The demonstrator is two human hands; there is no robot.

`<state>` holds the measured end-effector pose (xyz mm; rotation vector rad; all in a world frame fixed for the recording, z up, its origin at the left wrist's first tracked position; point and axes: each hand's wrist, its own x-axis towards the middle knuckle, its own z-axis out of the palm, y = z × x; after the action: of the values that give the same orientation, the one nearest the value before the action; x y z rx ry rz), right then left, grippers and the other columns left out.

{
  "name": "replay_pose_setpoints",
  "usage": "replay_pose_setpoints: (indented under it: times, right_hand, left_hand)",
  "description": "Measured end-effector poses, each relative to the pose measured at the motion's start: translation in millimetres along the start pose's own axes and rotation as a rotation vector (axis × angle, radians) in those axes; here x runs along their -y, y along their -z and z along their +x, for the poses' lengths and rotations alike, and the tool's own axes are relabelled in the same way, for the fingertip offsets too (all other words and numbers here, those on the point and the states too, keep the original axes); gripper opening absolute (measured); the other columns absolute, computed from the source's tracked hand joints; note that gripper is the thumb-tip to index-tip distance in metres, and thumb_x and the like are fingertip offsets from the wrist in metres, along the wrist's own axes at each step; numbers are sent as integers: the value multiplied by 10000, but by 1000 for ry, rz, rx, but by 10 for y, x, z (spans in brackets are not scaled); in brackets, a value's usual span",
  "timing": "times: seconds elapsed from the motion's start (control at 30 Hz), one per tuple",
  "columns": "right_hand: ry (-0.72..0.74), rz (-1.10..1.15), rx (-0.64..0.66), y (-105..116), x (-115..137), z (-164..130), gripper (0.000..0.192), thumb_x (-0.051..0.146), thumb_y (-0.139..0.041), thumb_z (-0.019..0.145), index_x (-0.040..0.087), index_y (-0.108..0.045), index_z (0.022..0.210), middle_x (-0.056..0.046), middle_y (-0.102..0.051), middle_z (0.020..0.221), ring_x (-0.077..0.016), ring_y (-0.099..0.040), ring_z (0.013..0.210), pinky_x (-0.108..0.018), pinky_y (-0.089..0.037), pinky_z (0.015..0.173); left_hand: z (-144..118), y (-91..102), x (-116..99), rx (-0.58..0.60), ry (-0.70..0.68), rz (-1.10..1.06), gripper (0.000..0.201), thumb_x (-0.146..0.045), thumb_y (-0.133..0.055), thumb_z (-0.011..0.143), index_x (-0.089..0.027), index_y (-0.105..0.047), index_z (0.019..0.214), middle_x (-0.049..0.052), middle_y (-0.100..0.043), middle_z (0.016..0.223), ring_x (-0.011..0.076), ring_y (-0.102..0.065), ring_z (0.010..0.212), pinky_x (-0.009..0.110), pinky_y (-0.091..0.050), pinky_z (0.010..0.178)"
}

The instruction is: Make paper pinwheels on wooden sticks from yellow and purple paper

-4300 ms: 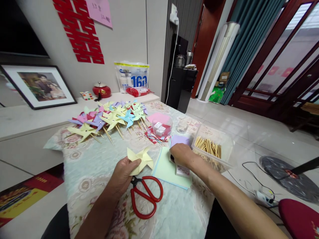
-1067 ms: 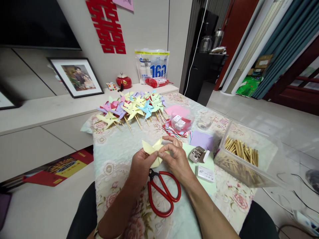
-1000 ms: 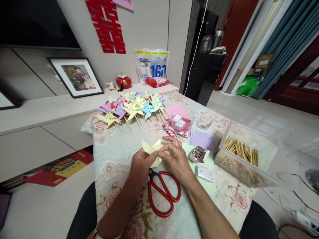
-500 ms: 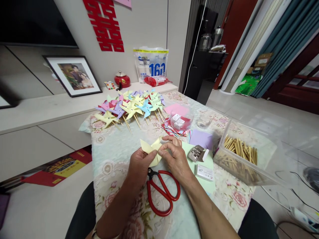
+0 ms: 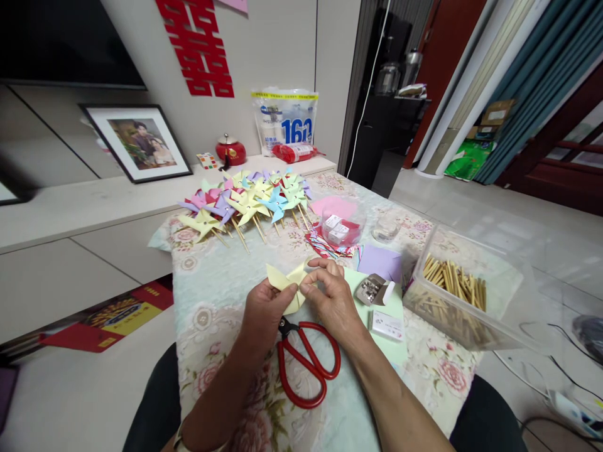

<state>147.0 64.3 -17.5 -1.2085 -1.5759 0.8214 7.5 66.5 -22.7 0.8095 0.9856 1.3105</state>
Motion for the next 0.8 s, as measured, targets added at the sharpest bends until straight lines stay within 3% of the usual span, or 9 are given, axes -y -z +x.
replay_pose_setpoints:
  times: [0.23,0.43,0.67,0.8]
  right_hand:
    - [-15,2,-14,-25,30,-2,125,284,-648,844,217,-656,738,-75,-597,1158,-267,-525,1170,-420,-327,1028]
    - [-61,130,-24,-75,75,-17,120,305,-658,849,214,-652,772,-49,-672,979,-227,-594,963,-354,-414,892]
    - [-166,253,-62,-106,17,-27,125,319,-734,797,212,-671,811,5,-651,792,-176,-558,764,-292,-430,735]
    - [-168,264,-74,-109,-2,-10,134,322,-749,775,209,-678,795,7,-653,778,-172,-556,752,-286,-430,717]
  left_hand:
    - [-6,-8,4,-22,1,5,288,-251,-771,643,-128,-735,900,23,-779,783,160,-669,652,249,-506,650]
    - [-10,3,11,-12,30,-48,294,-266,-800,634,-128,-738,886,27,-770,761,154,-660,627,239,-489,629]
    - [-2,0,50,-4,61,-123,263,-268,-813,639,-133,-742,852,25,-764,741,136,-639,579,231,-470,598]
    - [-14,-3,36,-34,69,-90,230,-257,-802,630,-132,-752,817,28,-759,714,146,-635,560,242,-458,578]
